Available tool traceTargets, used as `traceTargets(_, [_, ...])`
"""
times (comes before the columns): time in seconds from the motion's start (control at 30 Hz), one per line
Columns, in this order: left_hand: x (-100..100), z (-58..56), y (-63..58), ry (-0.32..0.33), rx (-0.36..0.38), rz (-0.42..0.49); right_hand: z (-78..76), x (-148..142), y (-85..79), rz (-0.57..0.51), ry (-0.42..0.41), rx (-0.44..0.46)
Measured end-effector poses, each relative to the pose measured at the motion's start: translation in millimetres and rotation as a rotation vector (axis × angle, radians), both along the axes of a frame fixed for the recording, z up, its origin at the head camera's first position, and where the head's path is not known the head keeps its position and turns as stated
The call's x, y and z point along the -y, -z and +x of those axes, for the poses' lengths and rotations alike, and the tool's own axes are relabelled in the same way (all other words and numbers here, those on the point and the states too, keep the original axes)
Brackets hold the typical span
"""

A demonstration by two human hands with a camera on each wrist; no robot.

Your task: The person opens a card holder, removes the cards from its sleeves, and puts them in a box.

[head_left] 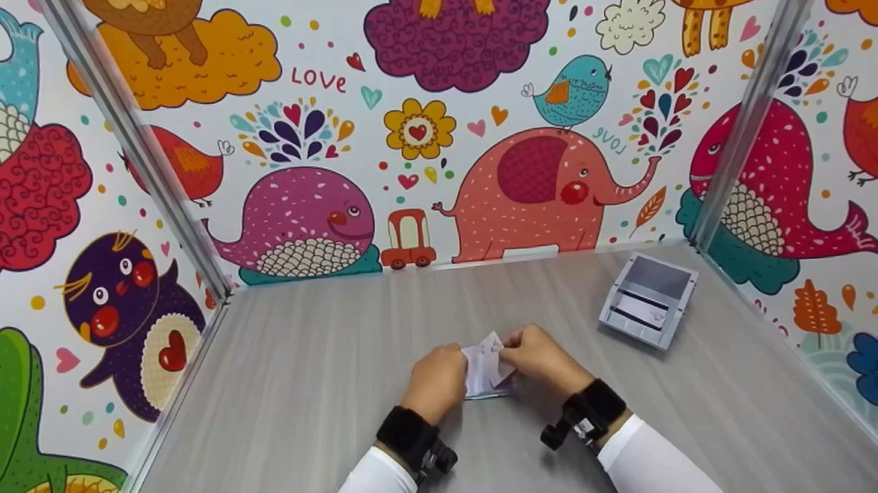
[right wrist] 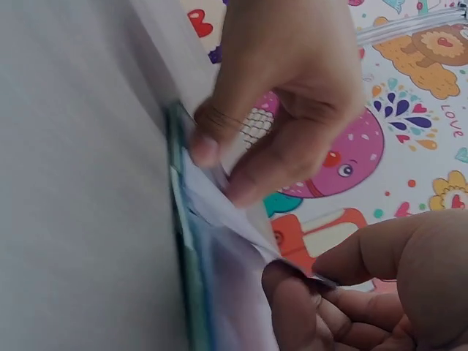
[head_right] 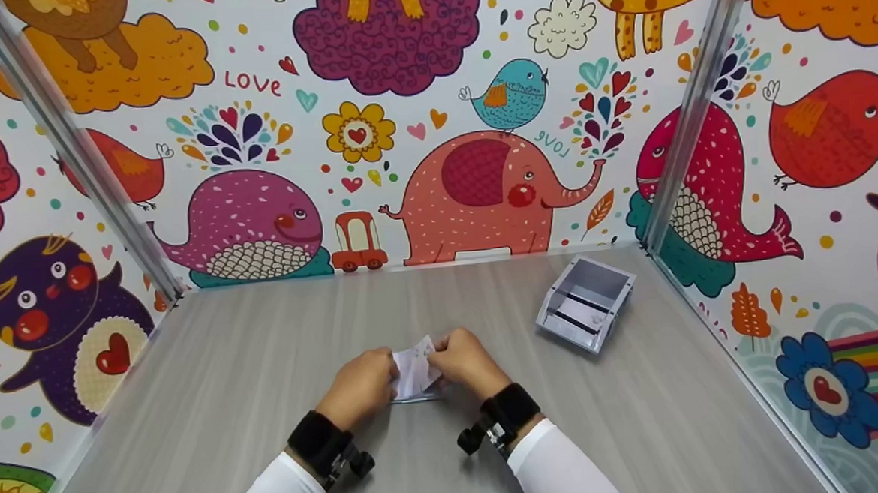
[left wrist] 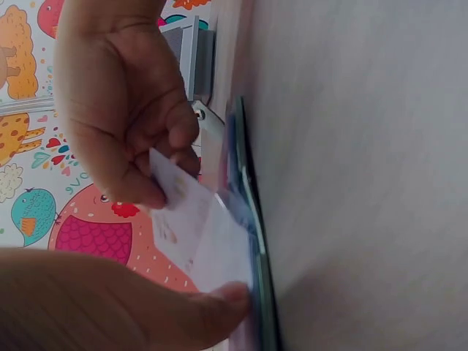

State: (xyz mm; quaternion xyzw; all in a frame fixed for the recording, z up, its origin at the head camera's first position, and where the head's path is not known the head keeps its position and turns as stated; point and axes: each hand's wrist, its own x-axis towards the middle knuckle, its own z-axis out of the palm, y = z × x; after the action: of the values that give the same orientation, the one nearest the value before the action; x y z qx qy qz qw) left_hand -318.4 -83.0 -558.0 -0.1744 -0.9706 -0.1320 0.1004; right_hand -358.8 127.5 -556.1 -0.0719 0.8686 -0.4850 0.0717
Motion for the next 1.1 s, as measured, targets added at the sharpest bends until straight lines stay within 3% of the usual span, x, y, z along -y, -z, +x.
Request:
traceTargets(0.13, [-1.1,5.5,-9.1,-0.014,0.005,-0.031,-3.0,-9.7,-9.4,0.067,0.028,-0.035])
traceTargets(0.27, [-0.9,5.1,-7.0,-0.011,0.004,-0.017,-6.6,-22.0,-21.2,0.096,0.064,-0.048])
traceTargets(0.47, [-1.0,2.3,-3.8,-0.006,-0.002,0.0,-12.3,-44.7,-40.4,0.182,0.124,-0.134])
traceTargets(0.73, [-2.2,3.2,-7.1,-0.027,0.025,0.006,-17.8,-77.6,-57.4,0.209,0.206,-0.247])
traceTargets(1.1, [-2.9,2.8,-6.2,-0.032,0.053,-0.005,-18.7,-123.8,-72.6,0.256,0.327,-0.219])
